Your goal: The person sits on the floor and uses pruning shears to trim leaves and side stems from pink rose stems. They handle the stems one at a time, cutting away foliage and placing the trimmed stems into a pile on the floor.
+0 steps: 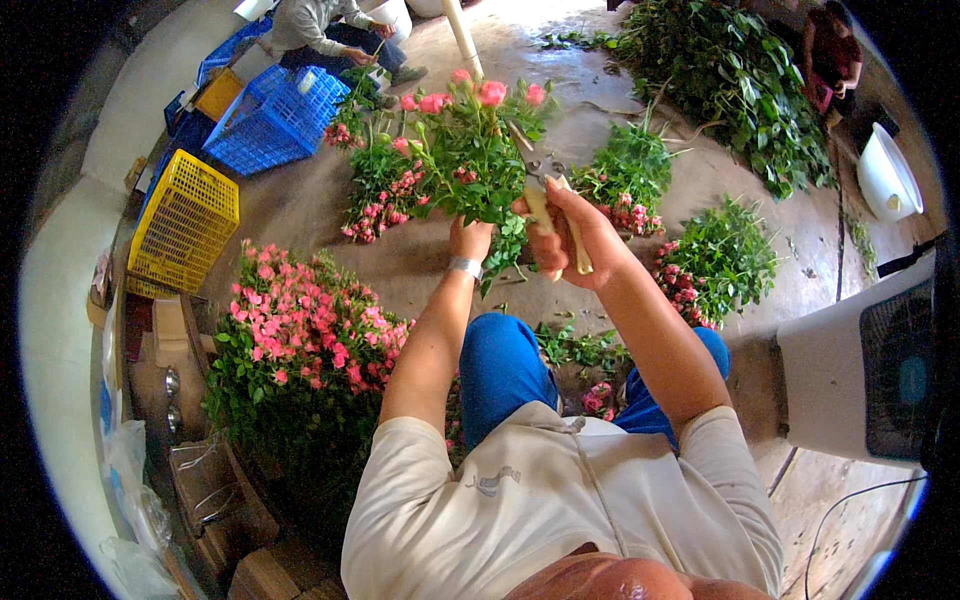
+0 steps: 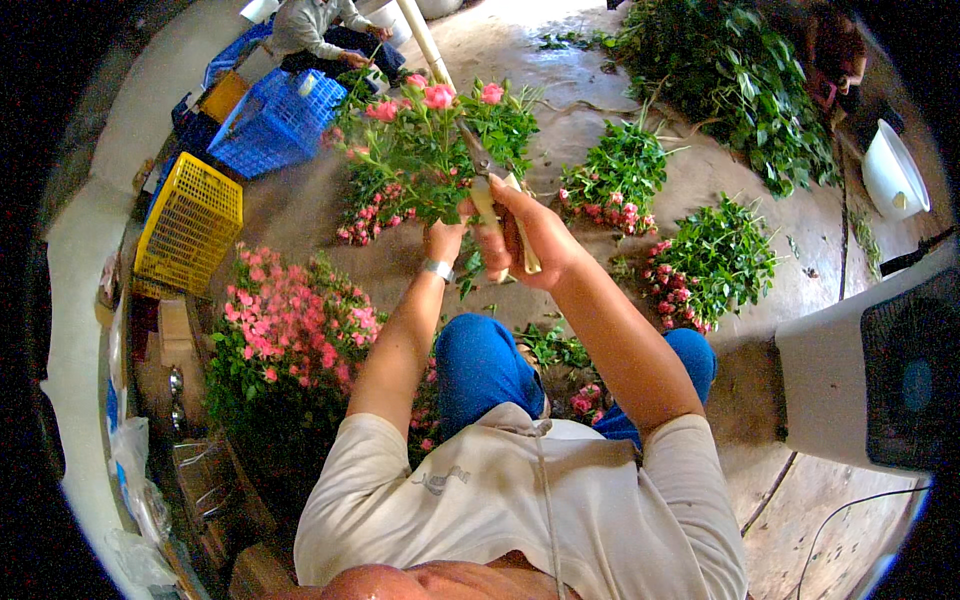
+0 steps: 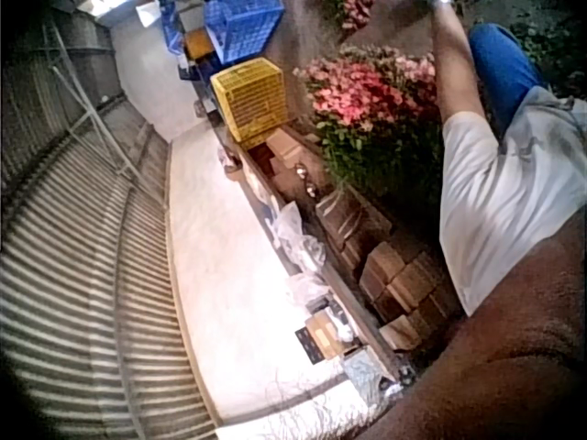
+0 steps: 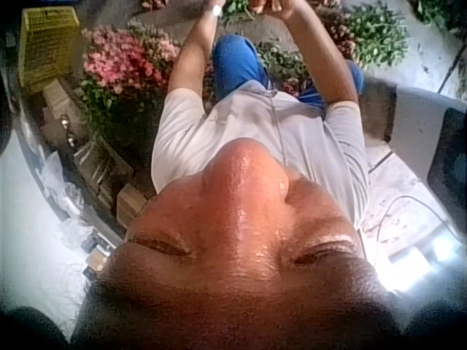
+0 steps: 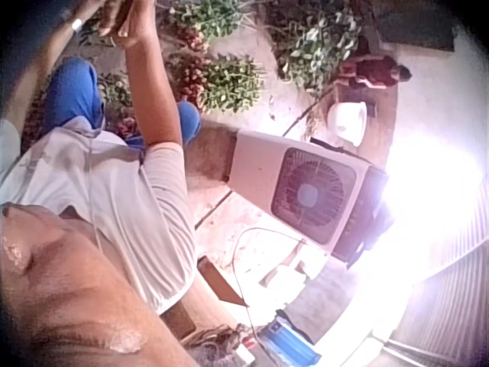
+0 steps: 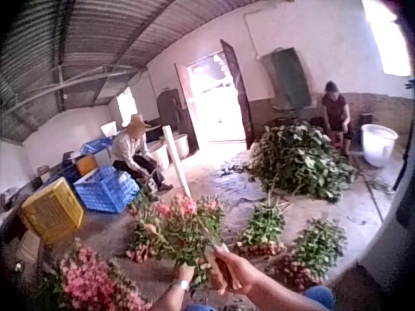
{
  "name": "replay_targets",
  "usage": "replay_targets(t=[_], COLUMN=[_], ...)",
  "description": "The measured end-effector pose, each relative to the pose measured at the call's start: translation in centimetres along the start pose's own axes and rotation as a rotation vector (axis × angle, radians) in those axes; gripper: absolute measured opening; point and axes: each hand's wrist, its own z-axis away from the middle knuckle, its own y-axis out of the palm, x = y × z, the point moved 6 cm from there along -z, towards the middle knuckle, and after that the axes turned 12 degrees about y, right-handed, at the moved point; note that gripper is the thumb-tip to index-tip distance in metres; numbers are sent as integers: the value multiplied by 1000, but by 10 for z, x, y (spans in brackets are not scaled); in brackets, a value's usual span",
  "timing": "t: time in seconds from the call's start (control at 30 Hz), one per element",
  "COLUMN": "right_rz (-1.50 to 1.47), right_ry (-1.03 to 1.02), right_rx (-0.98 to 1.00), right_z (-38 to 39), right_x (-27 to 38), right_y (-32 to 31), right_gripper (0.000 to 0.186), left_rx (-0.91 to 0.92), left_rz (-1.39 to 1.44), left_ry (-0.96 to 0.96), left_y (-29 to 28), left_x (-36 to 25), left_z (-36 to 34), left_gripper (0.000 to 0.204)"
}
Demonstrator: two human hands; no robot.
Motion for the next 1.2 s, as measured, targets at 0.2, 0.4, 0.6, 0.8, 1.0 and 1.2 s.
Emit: replay_targets(t=[0.2,0.4,0.6,0.8,1.0,1.2], right_rz=[213,245,239,174,174,106], right_ry=[29,-2,13,54,127,155], right_rx=[-226,-310,-204,-255,-200,-125], right_z=[0,0,0,14,11,3], right_x=[-1,13,13,-6,-14,-13], right_y=[21,23,11,19,11,3], right_gripper=[49,49,50,52,51,51], left_rx=[47,66,94,21,93,62], left_rz=[75,83,-4,49,-41,40], left_ry=[-116,42,-79,-42,-55,34], left_y=[15,12,18,22,15,11], left_x=[58,17,38,62,39,16], left_z=[7,6,9,6,8,6], left_gripper=[23,22,23,25,23,22])
